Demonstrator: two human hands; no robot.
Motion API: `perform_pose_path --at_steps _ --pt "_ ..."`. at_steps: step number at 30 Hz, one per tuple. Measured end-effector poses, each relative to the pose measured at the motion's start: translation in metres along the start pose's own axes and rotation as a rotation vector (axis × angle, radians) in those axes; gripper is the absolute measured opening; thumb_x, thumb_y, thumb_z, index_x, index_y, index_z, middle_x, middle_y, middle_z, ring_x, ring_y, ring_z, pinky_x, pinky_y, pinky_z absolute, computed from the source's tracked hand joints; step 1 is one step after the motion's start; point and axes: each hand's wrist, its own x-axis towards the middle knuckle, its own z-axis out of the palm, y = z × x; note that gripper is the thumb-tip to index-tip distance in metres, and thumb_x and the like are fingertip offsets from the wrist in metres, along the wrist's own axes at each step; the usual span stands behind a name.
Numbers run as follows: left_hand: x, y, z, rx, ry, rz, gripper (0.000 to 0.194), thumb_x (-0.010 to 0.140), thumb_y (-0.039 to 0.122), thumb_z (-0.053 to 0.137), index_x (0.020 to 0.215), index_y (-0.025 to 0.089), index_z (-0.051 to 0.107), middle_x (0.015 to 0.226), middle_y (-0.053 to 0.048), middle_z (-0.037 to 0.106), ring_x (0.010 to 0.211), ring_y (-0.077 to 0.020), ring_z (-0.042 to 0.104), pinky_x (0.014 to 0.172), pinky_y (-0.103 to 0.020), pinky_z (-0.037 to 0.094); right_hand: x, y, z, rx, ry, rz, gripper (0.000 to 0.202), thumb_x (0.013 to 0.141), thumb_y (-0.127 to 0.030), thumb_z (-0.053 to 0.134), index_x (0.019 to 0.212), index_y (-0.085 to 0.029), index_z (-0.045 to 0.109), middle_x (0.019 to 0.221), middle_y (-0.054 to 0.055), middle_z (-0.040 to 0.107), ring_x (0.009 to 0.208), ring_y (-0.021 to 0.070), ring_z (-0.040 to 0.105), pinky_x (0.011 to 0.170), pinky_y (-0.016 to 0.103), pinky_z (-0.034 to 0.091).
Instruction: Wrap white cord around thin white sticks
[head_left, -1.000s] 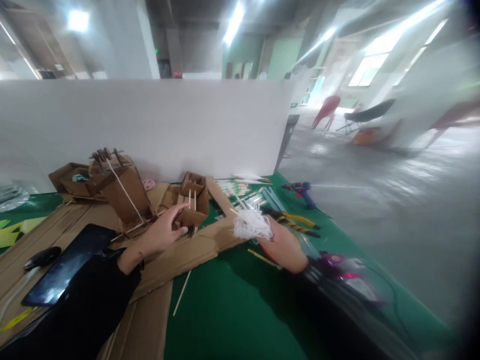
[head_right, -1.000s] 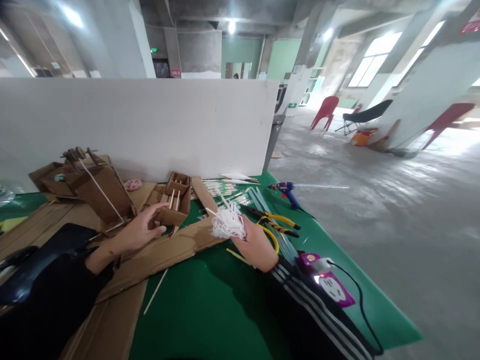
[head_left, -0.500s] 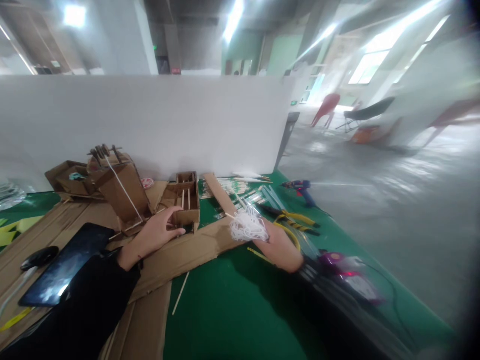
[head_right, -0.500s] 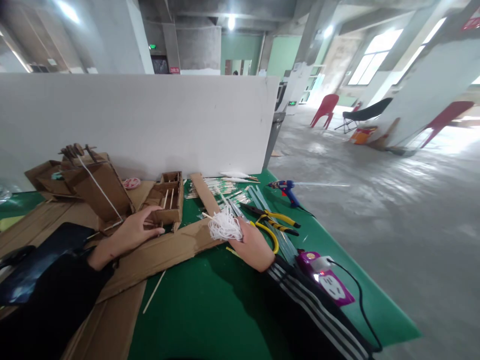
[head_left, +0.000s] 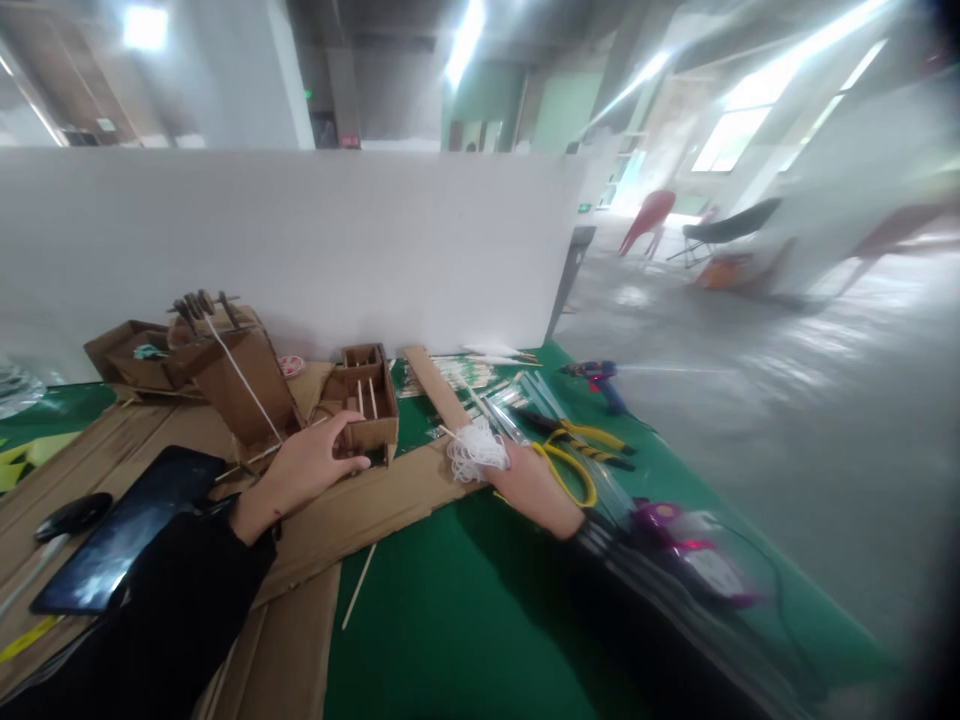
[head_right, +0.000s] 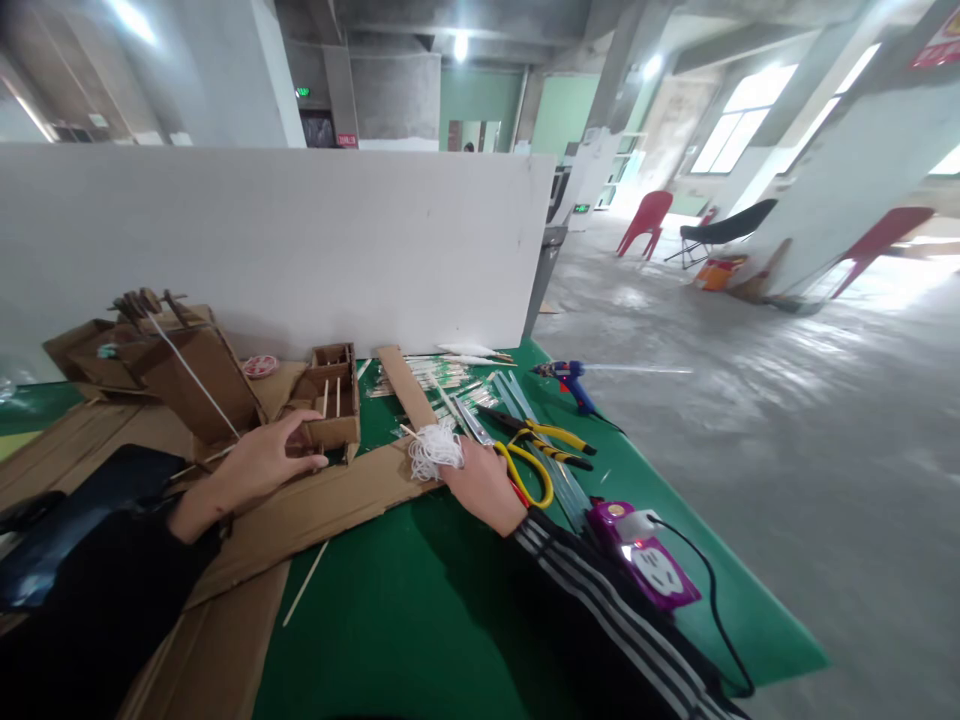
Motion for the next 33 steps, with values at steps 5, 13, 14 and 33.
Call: perform_pose_path --at_steps 5,13,14,33 --pt "-0.002 -0.001 0.001 -0.04 0.045 -0.007 0.06 0.074 0.053 0.062 0.127 0.029 0.048 0.094 -0.006 0.07 0.088 -0.0309 0.066 0.071 -0.036 0.046 0.002 0.002 -0.005 0.105 -0.038 -0.013 0.026 0.083 -0.03 0.057 0.105 -0.019 0.065 0.102 0.008 0.072 0.092 0.0258 0.067 0.078 0.036 0.052" --pt "-0.002 -0.003 0.005 -0.071 0.02 0.007 0.056 0.075 0.05 0.062 0.125 0.028 0.049 0.089 -0.005 0.069 0.083 -0.0292 0.066 0.07 -0.035 0.045 -0.003 -0.005 -0.014 0.262 -0.104 -0.072 0.036 0.08 -0.022 0.06 0.116 -0.016 0.062 0.112 0.011 0.07 0.099 0.0259 0.067 0.089 0.041 0.053" --pt "-0.002 -0.003 0.006 -0.071 -0.003 0.017 0.055 0.074 0.05 0.062 0.123 0.028 0.05 0.088 -0.005 0.069 0.082 -0.0289 0.066 0.069 -0.035 0.045 -0.003 -0.004 -0.014 0.268 -0.104 -0.076 0.035 0.081 -0.022 0.06 0.115 -0.016 0.062 0.112 0.011 0.07 0.099 0.0262 0.067 0.089 0.041 0.053" --pt "-0.003 -0.015 0.012 -0.16 -0.101 0.08 0.059 0.078 0.052 0.057 0.129 0.025 0.048 0.122 -0.011 0.062 0.102 -0.0323 0.062 0.083 -0.04 0.047 0.002 -0.006 -0.007 0.208 -0.043 -0.074 0.021 0.082 -0.027 0.059 0.1 -0.018 0.066 0.097 0.009 0.072 0.087 0.0237 0.067 0.079 0.035 0.052"
